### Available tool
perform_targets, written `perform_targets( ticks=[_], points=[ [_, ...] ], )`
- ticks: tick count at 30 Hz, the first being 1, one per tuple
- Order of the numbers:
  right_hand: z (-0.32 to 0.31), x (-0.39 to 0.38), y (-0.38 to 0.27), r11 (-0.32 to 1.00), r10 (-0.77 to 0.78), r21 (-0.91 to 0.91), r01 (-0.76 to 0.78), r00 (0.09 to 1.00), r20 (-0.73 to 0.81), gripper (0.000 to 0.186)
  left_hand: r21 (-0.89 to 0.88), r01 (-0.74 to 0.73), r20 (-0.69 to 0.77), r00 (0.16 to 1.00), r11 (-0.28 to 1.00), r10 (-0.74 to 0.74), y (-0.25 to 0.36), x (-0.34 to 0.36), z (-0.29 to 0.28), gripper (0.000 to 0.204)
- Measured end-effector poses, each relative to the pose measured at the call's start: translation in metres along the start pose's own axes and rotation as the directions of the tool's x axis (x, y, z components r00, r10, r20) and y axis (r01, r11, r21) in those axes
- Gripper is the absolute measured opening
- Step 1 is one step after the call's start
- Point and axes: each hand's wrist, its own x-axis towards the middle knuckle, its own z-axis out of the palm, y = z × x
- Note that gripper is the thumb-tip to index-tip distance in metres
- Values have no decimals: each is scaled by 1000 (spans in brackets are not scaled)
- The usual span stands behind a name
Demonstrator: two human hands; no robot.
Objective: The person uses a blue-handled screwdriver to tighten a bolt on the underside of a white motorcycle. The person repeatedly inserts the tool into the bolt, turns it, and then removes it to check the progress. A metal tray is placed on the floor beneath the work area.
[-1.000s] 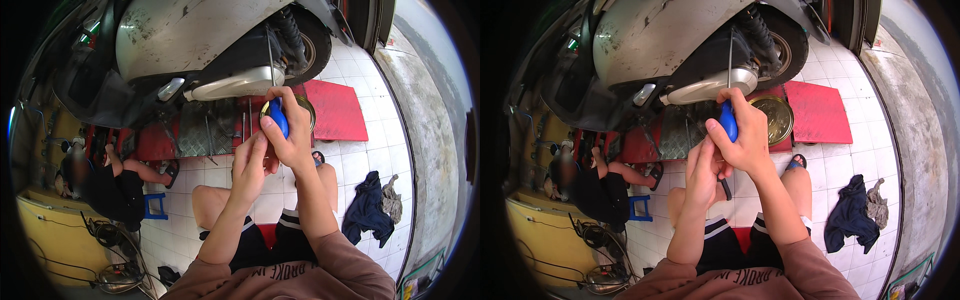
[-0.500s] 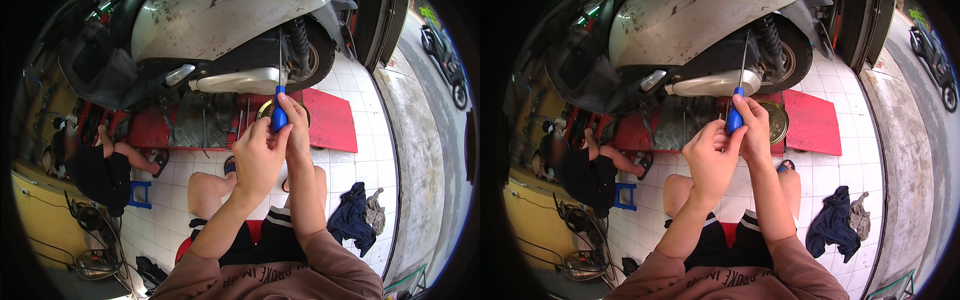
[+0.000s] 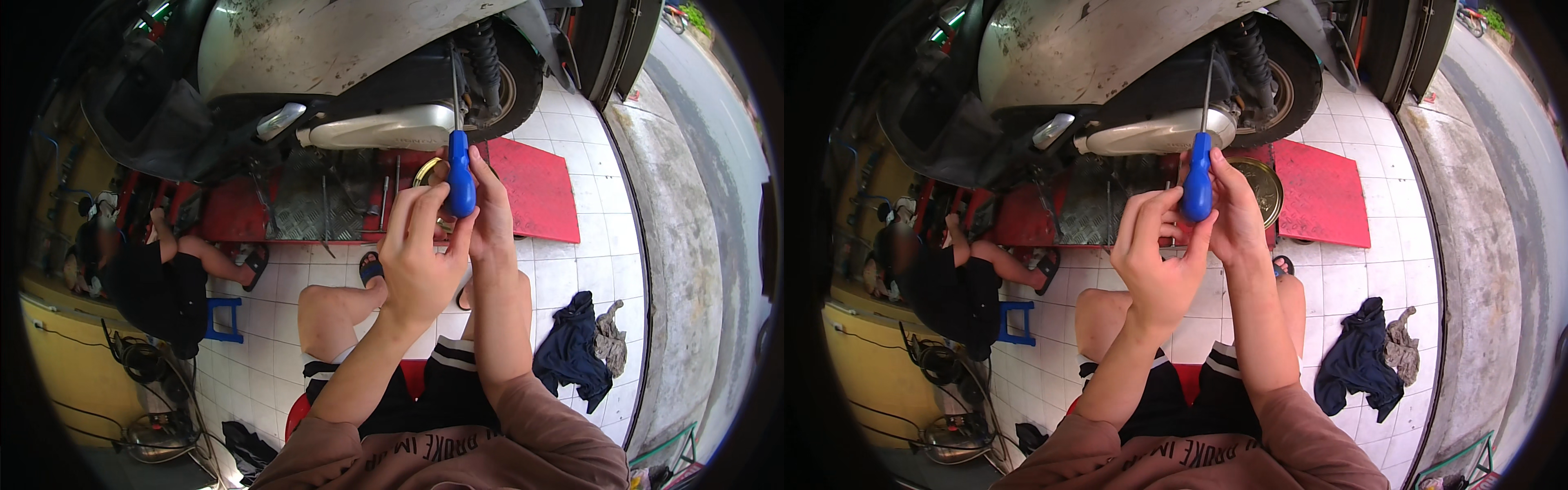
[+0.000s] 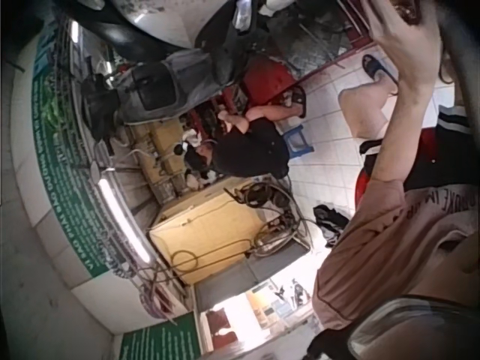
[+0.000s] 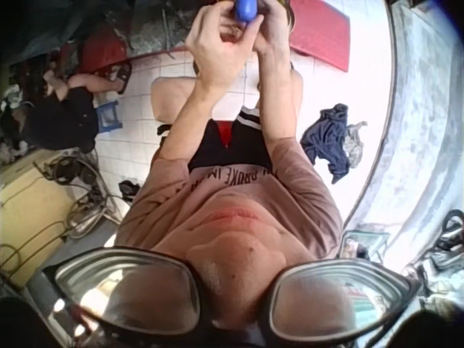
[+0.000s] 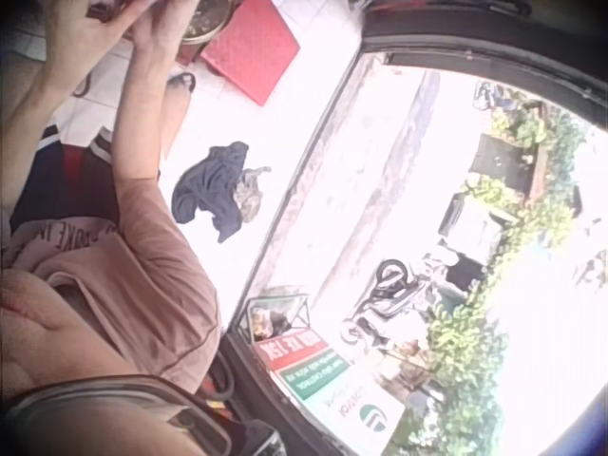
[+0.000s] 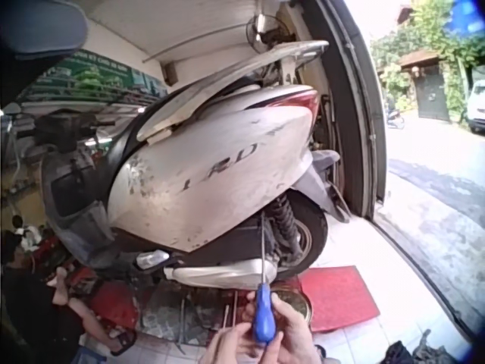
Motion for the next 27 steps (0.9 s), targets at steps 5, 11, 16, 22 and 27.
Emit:
perform_targets(
  ticks=[5, 11, 16, 22, 27],
  points=[
    [-10, -1, -3, 999, -23, 21, 23, 1000, 4, 35, 3, -191, 127, 974, 982, 189, -11, 1, 1, 36],
    [4, 4, 8, 963, 41, 258, -79, 988, 150, 33, -62, 19, 39, 999, 998, -16, -7, -5, -4, 34],
    [-1, 4, 1, 996, 51, 68, -54, 997, 53, 35, 7, -236, 95, 968, 972, 234, -18, 3, -6, 39],
    [-8, 4, 6, 976, -4, 215, -20, 994, 111, 36, -47, -145, 91, 985, 988, 149, -15, -1, -4, 46],
    [-2, 8, 8, 934, -14, 354, -45, 986, 164, 37, -96, -135, 81, 986, 986, 143, -16, 1, -3, 38]
  ],
)
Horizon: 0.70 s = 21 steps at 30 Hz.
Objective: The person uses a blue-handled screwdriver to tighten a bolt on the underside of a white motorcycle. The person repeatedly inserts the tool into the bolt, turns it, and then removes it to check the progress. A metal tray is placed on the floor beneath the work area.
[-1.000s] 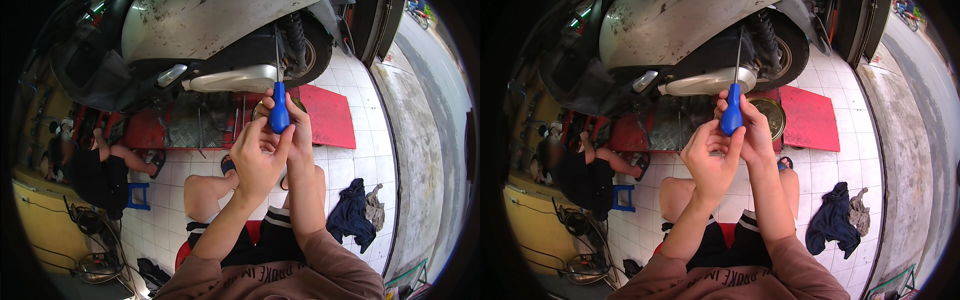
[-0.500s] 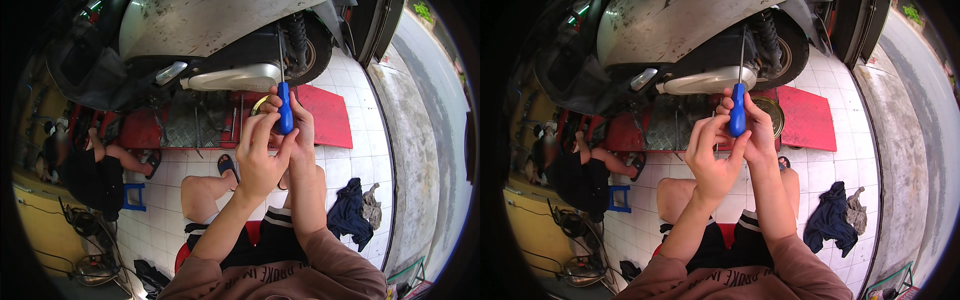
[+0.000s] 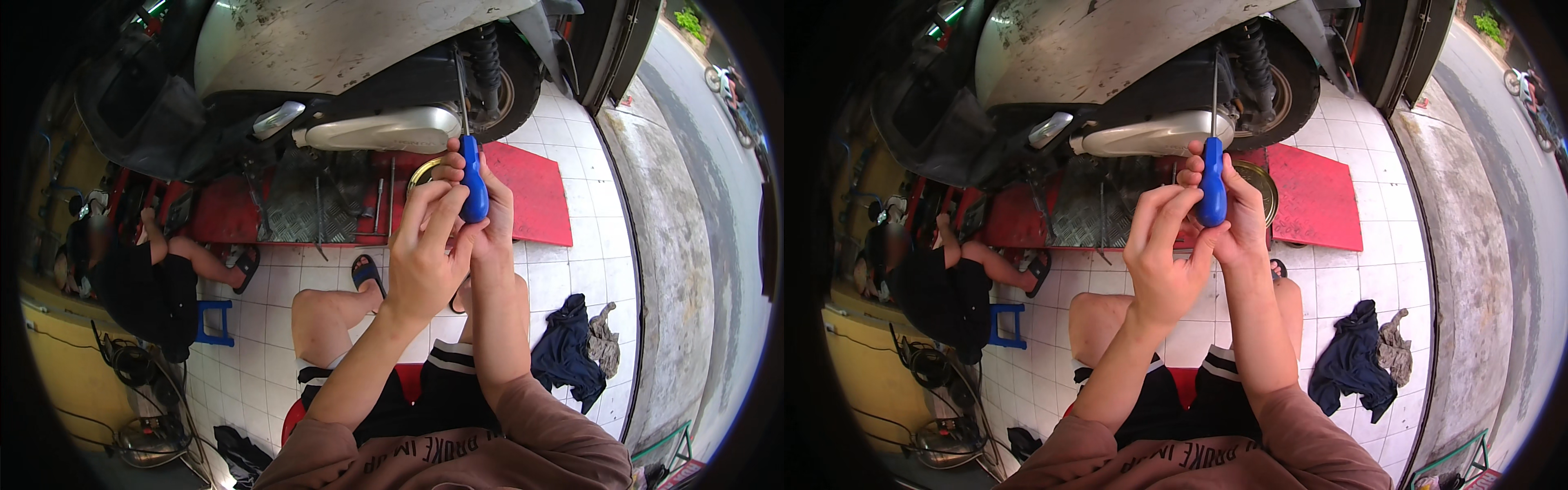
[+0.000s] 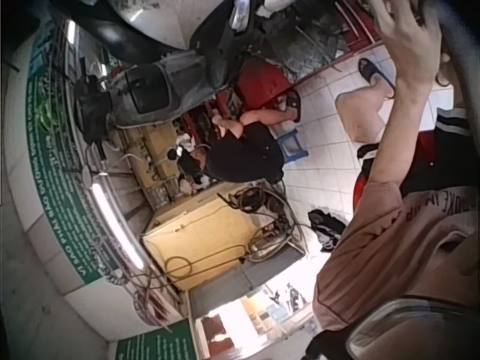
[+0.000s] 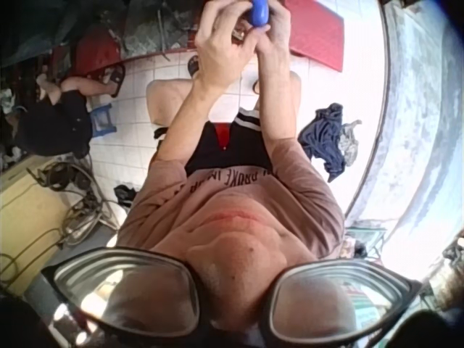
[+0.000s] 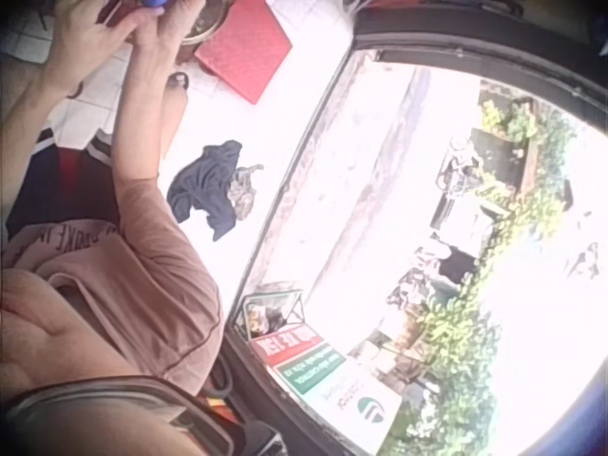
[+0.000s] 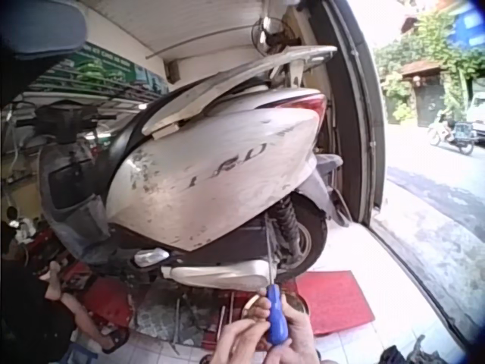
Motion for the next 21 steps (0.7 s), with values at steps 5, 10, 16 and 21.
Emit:
perform_targets(
  ticks=[5, 10, 16, 21],
  points=[
    [7, -9, -10, 940, -83, -341, 15, 979, -187, 33, 18, -76, 138, 988, 997, 72, -2, 5, -2, 46],
    [0, -5, -7, 987, -60, -159, 37, 988, -145, 35, 25, -71, 34, 997, 997, 70, 4, 6, 2, 43],
    [5, -2, -4, 957, -76, -290, 24, 982, -172, 37, 119, -225, 20, 974, 967, 224, -8, 11, -2, 31],
    [2, -6, -8, 967, -86, -254, 36, 978, -188, 36, 90, -170, 138, 978, 981, 157, -2, 11, -5, 39]
  ],
)
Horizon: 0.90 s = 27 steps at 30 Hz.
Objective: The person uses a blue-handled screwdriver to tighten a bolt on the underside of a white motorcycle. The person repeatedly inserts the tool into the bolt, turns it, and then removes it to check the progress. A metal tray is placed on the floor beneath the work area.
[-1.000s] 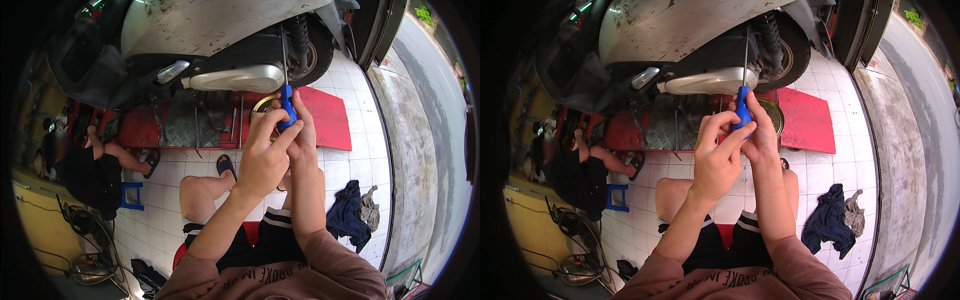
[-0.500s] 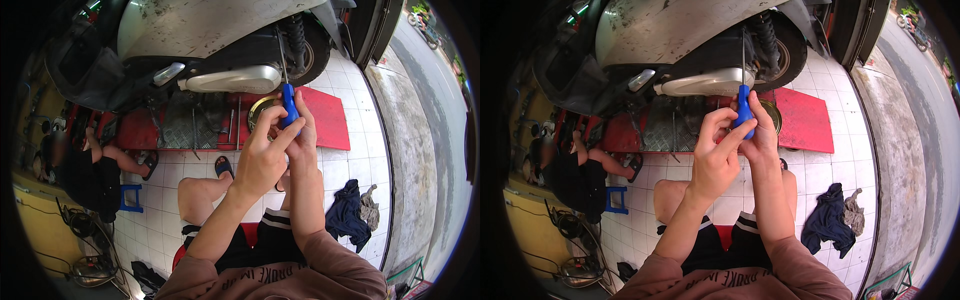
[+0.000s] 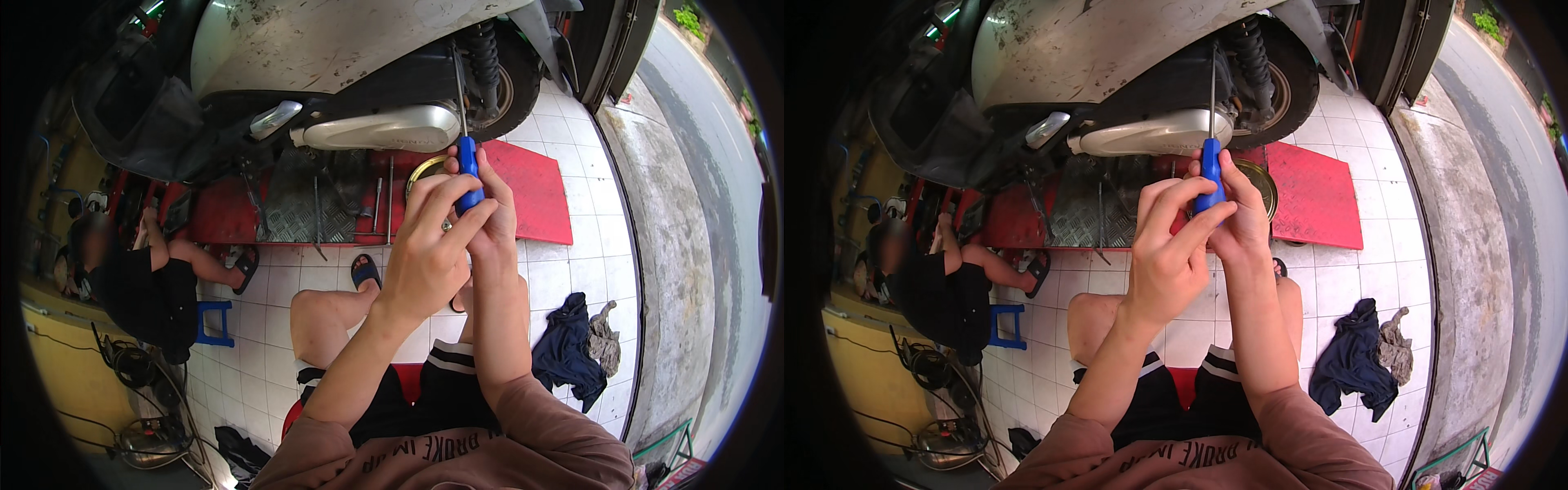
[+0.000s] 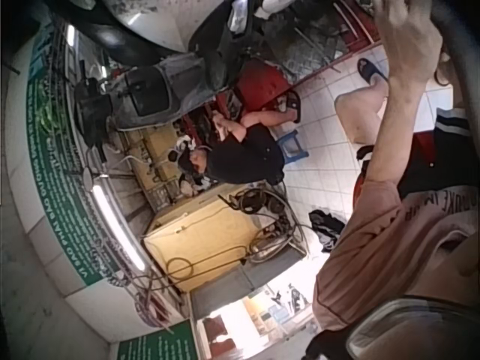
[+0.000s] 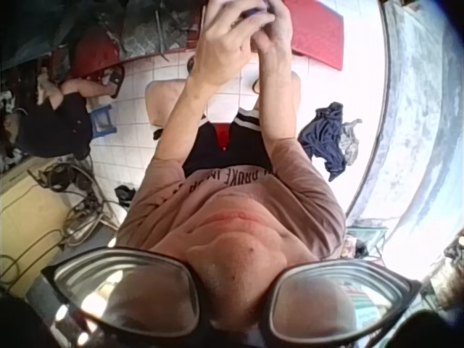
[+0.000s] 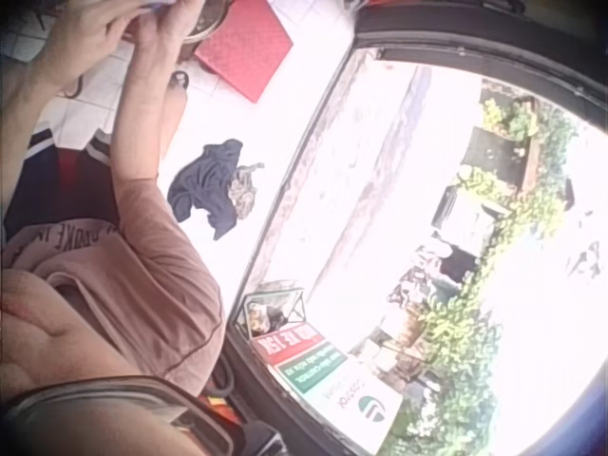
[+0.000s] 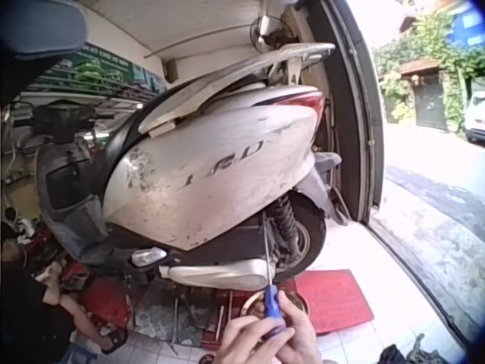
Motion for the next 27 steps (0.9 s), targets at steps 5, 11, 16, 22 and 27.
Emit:
perform_targets(
  ticks=[5, 11, 16, 22, 27],
  points=[
    [-1, 5, 6, 988, -2, 153, -12, 996, 91, 39, -137, 176, -129, 973, 975, -194, 1, -10, 11, 44],
    [-4, 1, -1, 997, -33, -71, 31, 999, -14, 34, 50, -28, -83, 996, 998, 32, -4, -2, 4, 35],
    [6, -1, 5, 1000, -2, -14, 2, 1000, 4, 34, 4, 130, -115, 985, 992, -128, 7, -4, 4, 42],
    [5, 5, 7, 999, -1, -32, 2, 999, 49, 34, 17, 66, -202, 978, 998, -61, -1, -4, 7, 33],
    [-8, 2, 2, 997, -18, -75, 15, 999, -35, 30, 76, 52, -62, 997, 996, -47, 5, 0, 0, 29]
  ],
)
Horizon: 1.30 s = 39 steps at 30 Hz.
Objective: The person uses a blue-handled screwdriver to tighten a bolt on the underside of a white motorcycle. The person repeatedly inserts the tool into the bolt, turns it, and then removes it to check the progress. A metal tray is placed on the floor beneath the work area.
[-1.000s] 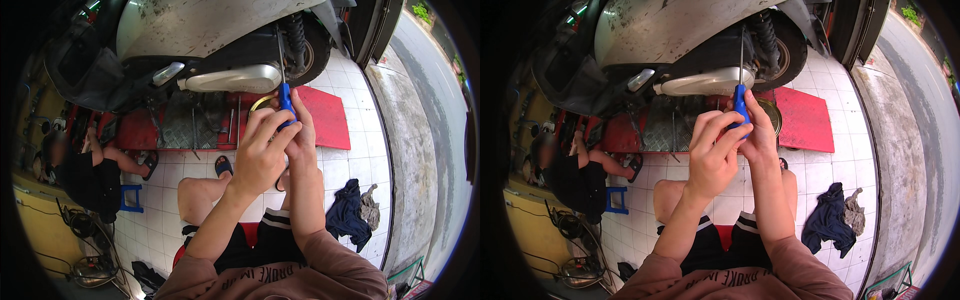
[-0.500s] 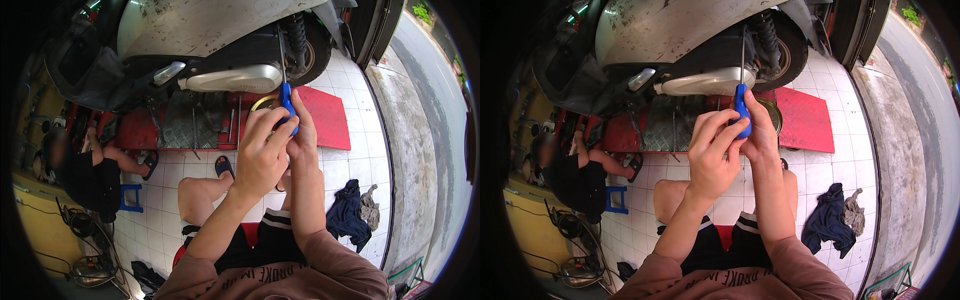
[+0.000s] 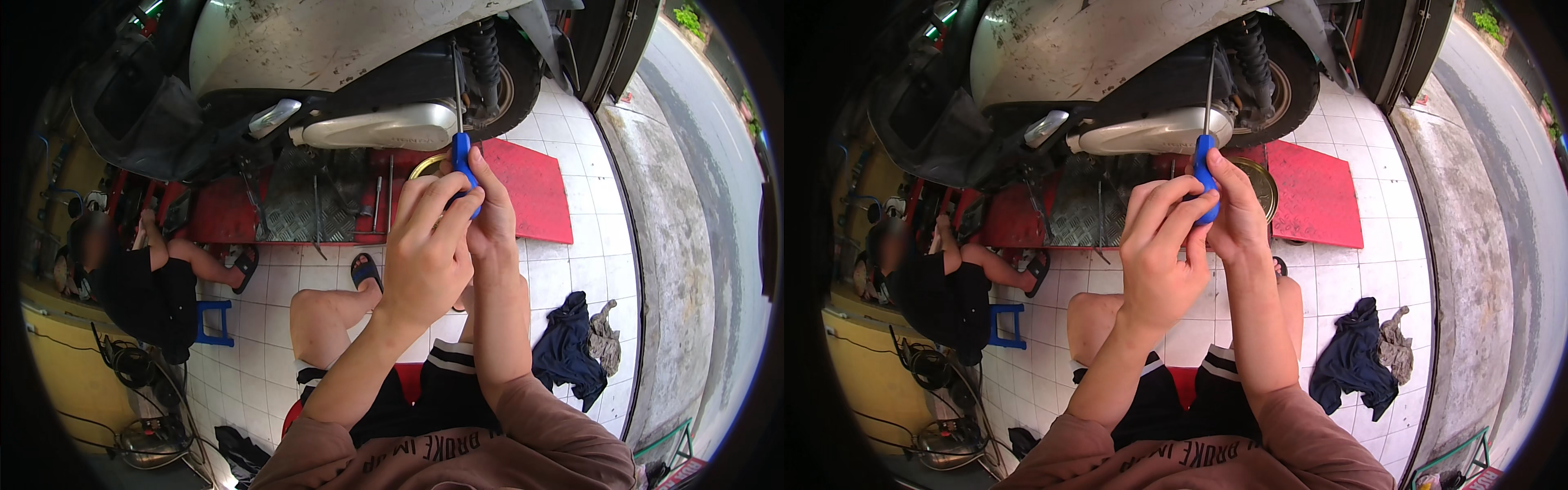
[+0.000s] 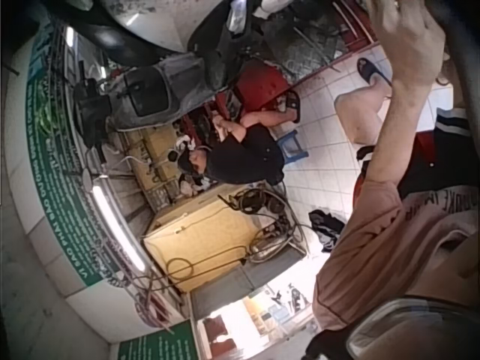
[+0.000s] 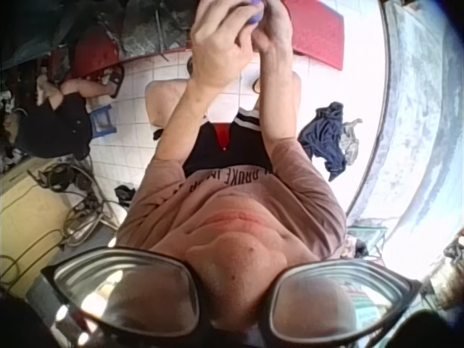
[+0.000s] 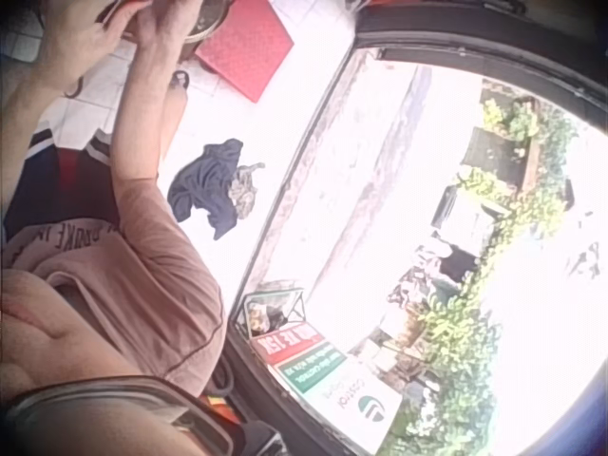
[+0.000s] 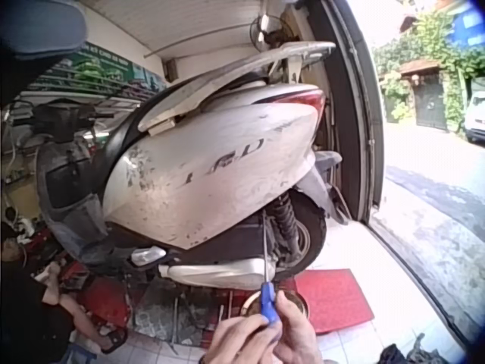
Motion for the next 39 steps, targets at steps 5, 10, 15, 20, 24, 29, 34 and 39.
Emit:
perform_targets(
  ticks=[5, 10, 15, 20, 24, 29, 34, 39],
  points=[
    [14, -2, 1, 1000, 3, 24, -2, 999, -39, 37, -145, 225, -94, 966, 963, -240, 9, 0, 1, 42],
    [18, 1, 7, 1000, -8, -23, 8, 1000, 26, 37, -114, 172, -121, 975, 978, -186, 2, -4, 3, 32],
    [2, 3, 6, 994, -27, -105, 25, 999, -18, 33, 61, 2, 14, 1000, 998, -3, -7, -8, 4, 34],
    [10, 2, 7, 967, 74, 235, -101, 990, 121, 36, -116, 139, -172, 972, 983, -158, -1, -8, 7, 37],
    [8, 6, 14, 938, 42, 327, -112, 976, 215, 41, -49, 119, -180, 976, 992, -126, -5, -6, 4, 36],
    [5, 6, 8, 995, -21, -98, 15, 998, -55, 33, 11, -51, -96, 994, 999, 51, -10, -6, 3, 31],
    [4, 4, 6, 991, 65, 120, -61, 998, -24, 33, 45, -12, -106, 994, 999, 17, -9, -9, 5, 40],
    [14, 2, 10, 980, 26, 194, -37, 998, 59, 35, -78, 152, -262, 951, 985, -167, -6, -11, 8, 39]
  ],
)
